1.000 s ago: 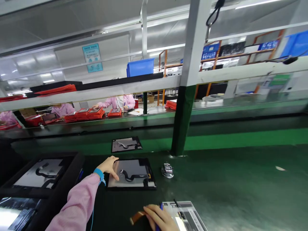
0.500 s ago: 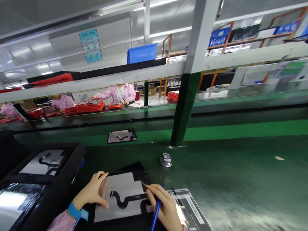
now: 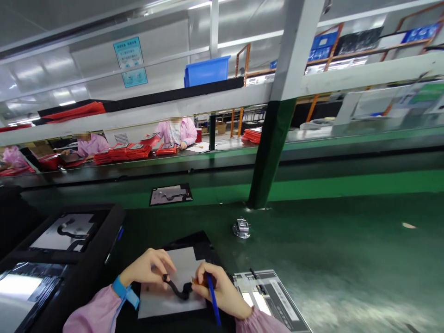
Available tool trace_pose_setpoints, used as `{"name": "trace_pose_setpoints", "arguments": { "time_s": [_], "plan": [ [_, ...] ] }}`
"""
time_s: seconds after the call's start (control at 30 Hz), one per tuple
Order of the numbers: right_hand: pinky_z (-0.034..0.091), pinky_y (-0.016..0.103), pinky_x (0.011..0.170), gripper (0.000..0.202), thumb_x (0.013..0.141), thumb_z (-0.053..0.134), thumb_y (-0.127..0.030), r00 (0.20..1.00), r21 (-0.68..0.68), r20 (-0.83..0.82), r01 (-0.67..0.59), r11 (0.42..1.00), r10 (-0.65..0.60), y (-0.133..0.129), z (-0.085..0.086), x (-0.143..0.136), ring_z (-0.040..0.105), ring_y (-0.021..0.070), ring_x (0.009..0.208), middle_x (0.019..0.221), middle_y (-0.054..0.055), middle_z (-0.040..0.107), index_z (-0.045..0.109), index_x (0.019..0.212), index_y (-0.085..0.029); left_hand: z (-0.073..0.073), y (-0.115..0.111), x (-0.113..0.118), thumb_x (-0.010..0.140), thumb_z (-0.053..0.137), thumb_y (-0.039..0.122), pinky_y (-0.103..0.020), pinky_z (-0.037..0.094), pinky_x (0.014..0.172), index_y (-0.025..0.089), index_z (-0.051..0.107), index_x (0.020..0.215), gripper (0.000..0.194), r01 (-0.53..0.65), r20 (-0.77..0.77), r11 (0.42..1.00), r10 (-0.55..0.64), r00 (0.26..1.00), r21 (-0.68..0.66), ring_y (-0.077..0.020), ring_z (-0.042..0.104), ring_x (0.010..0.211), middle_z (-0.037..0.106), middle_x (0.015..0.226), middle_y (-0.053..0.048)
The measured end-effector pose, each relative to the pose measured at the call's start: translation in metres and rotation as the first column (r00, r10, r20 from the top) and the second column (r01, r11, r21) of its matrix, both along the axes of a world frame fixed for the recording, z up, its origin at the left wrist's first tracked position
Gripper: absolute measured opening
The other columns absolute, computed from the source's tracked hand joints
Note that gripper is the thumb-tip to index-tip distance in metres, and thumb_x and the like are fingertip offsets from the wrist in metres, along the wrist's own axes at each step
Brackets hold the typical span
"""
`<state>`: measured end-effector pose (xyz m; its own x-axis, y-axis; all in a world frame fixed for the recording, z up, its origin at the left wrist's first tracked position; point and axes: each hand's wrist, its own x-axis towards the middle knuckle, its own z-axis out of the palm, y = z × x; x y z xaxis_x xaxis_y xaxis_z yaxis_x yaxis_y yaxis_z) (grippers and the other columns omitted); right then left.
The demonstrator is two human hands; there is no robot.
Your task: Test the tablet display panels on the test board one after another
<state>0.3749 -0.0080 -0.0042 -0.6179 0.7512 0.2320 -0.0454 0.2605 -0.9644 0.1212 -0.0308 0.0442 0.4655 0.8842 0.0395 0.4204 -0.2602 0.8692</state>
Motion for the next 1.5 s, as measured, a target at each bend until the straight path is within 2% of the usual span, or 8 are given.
{"name": "trace_pose_setpoints", "arguments": {
  "time_s": [0.07, 0.17, 0.23, 0.33, 0.43, 0.67, 1.0, 1.5],
  "plan": [
    [0.039, 0.025, 0.061, 0.040, 0.072, 0.077, -0.042, 1.000, -0.033, -0.015, -0.024, 0.999, 0.024, 0.002, 0.001, 0.001, 0.049, 0.0118, 0.062, 0.068, -0.001, 0.053, 0.046, 0.063, -0.019, 0.003, 0.006, 0.009, 0.056, 0.085, 0.048, -0.035, 0.048, 0.086, 0.022, 0.075, 0.059, 0.028, 0.017, 0.130, 0.998, -0.008, 0.991, -0.068, -0.0254, 0.065, 0.091, 0.076, 0.077, -0.007],
    [0.037, 0.026, 0.060, 0.043, 0.066, 0.081, -0.045, 0.998, -0.079, -0.054, -0.040, 0.996, 0.036, 0.003, 0.000, 0.004, 0.050, 0.0127, 0.063, 0.068, 0.000, 0.054, 0.049, 0.060, -0.018, 0.000, 0.008, 0.029, 0.058, 0.080, 0.059, -0.033, 0.049, 0.075, 0.018, 0.073, 0.059, 0.042, 0.005, 0.257, 0.982, 0.045, 0.965, -0.189, -0.0214, 0.065, 0.074, 0.070, 0.065, -0.006],
    [0.035, 0.025, 0.058, 0.043, 0.069, 0.079, -0.048, 0.998, -0.151, -0.069, -0.008, 0.988, -0.002, 0.003, 0.000, 0.004, 0.047, 0.0116, 0.060, 0.065, -0.002, 0.052, 0.048, 0.062, -0.018, -0.007, 0.006, 0.042, 0.059, 0.078, 0.062, -0.029, 0.047, 0.066, 0.015, 0.069, 0.058, 0.048, -0.027, 0.311, 0.962, 0.114, 0.944, -0.270, -0.0158, 0.060, 0.061, 0.066, 0.061, -0.004],
    [0.034, 0.024, 0.057, 0.043, 0.075, 0.074, -0.050, 0.994, -0.252, -0.094, 0.026, 0.967, -0.051, 0.001, 0.001, 0.004, 0.044, 0.0096, 0.058, 0.064, -0.004, 0.051, 0.045, 0.067, -0.019, -0.018, -0.001, 0.056, 0.062, 0.077, 0.060, -0.026, 0.044, 0.060, 0.014, 0.063, 0.059, 0.048, -0.059, 0.359, 0.925, 0.204, 0.911, -0.374, -0.0117, 0.055, 0.055, 0.061, 0.058, -0.001],
    [0.034, 0.023, 0.058, 0.043, 0.076, 0.073, -0.050, 0.993, -0.268, -0.115, -0.004, 0.963, -0.028, -0.001, 0.005, 0.001, 0.042, 0.0087, 0.059, 0.067, -0.003, 0.054, 0.043, 0.072, -0.020, -0.023, -0.006, 0.060, 0.063, 0.075, 0.059, -0.025, 0.043, 0.057, 0.014, 0.060, 0.061, 0.047, -0.075, 0.381, 0.900, 0.256, 0.889, -0.430, -0.0103, 0.052, 0.051, 0.057, 0.056, 0.001],
    [0.033, 0.022, 0.056, 0.040, 0.082, 0.067, -0.051, 0.994, -0.194, -0.106, -0.038, 0.980, 0.017, -0.003, 0.010, 0.000, 0.040, 0.0076, 0.057, 0.067, -0.004, 0.050, 0.042, 0.075, -0.020, -0.023, -0.006, 0.062, 0.061, 0.077, 0.054, -0.023, 0.037, 0.057, 0.015, 0.059, 0.061, 0.044, -0.051, 0.376, 0.893, 0.240, 0.895, -0.448, -0.0085, 0.047, 0.055, 0.053, 0.057, 0.004],
    [0.035, 0.022, 0.055, 0.042, 0.078, 0.071, -0.052, 0.999, -0.136, -0.052, -0.001, 0.991, -0.006, -0.004, 0.005, 0.003, 0.041, 0.0083, 0.057, 0.065, -0.006, 0.045, 0.045, 0.075, -0.020, -0.026, -0.008, 0.062, 0.064, 0.076, 0.053, -0.023, 0.034, 0.056, 0.014, 0.060, 0.064, 0.042, -0.044, 0.323, 0.912, 0.189, 0.927, -0.407, -0.0093, 0.044, 0.056, 0.050, 0.058, 0.004],
    [0.036, 0.021, 0.056, 0.040, 0.076, 0.075, -0.048, 0.996, -0.179, -0.081, -0.044, 0.983, 0.030, -0.004, 0.004, 0.006, 0.042, 0.0084, 0.057, 0.067, -0.005, 0.049, 0.045, 0.075, -0.020, -0.030, -0.007, 0.060, 0.067, 0.072, 0.058, -0.023, 0.034, 0.054, 0.015, 0.058, 0.065, 0.046, -0.028, 0.303, 0.923, 0.154, 0.941, -0.384, -0.0090, 0.046, 0.053, 0.053, 0.058, 0.003]
  ]
}}
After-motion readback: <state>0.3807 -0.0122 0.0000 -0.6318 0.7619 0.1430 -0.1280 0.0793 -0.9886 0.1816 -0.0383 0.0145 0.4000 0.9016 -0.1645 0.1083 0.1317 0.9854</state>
